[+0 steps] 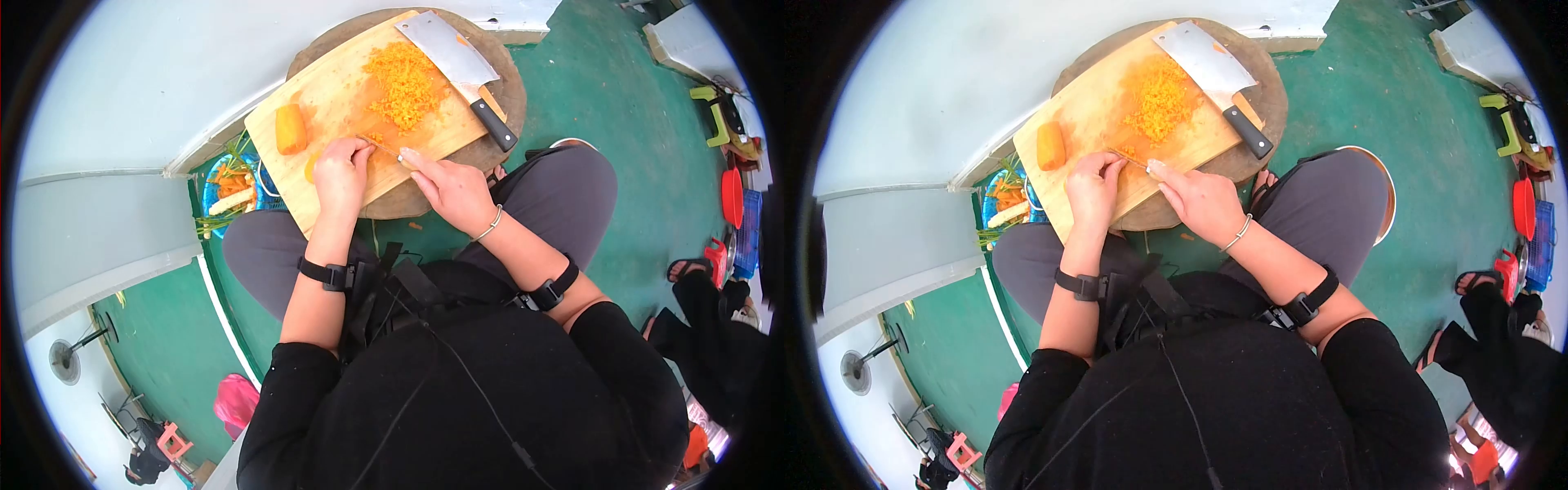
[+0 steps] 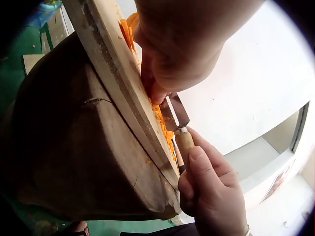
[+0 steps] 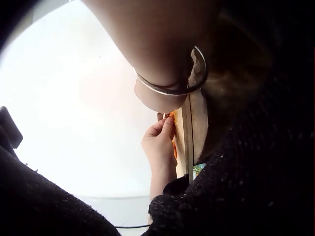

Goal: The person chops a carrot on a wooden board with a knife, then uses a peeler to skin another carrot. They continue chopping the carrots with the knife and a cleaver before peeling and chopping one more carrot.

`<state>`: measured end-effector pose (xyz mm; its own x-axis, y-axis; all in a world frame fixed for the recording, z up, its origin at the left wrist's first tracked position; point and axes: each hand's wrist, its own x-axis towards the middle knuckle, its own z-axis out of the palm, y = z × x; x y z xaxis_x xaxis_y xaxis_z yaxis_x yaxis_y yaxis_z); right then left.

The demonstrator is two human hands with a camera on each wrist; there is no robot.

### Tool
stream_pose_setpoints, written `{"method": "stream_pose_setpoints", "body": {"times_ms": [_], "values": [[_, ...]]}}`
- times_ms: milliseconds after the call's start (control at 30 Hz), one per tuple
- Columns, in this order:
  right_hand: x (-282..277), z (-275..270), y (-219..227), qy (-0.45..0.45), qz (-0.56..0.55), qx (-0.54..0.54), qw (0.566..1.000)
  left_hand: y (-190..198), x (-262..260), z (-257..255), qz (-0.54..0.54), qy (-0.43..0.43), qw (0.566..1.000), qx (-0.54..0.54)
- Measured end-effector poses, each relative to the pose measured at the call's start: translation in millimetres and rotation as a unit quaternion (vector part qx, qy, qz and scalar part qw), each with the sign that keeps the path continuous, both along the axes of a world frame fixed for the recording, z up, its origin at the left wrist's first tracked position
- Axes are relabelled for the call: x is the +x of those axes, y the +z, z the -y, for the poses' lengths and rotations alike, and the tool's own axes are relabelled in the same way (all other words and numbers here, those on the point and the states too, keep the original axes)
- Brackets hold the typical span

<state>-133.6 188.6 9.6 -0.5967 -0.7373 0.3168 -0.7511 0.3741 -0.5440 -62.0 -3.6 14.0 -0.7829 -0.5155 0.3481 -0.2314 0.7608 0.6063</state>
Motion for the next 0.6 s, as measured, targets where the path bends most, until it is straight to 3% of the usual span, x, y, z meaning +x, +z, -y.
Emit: {"method": "stream_pose_setpoints", "body": {"times_ms": [333, 433, 533, 600], "values": [[0, 4, -6, -0.024, 0.015, 0.022, 0.999, -3, 1, 0, -0.011, 0.000, 1.000, 0.016], [1, 5, -10, -0.017, 0.017, -0.063, 0.998, -3, 1, 1, -0.010, 0.000, 1.000, 0.013], [0, 1, -2, -0.004, 0.021, -0.057, 0.998, -2, 0, 1, -0.011, 0.000, 1.000, 0.012], [0, -1, 2, 0.001, 0.023, 0.028, 0.999, -2, 1, 1, -0.013, 0.001, 1.000, 0.012]]}}
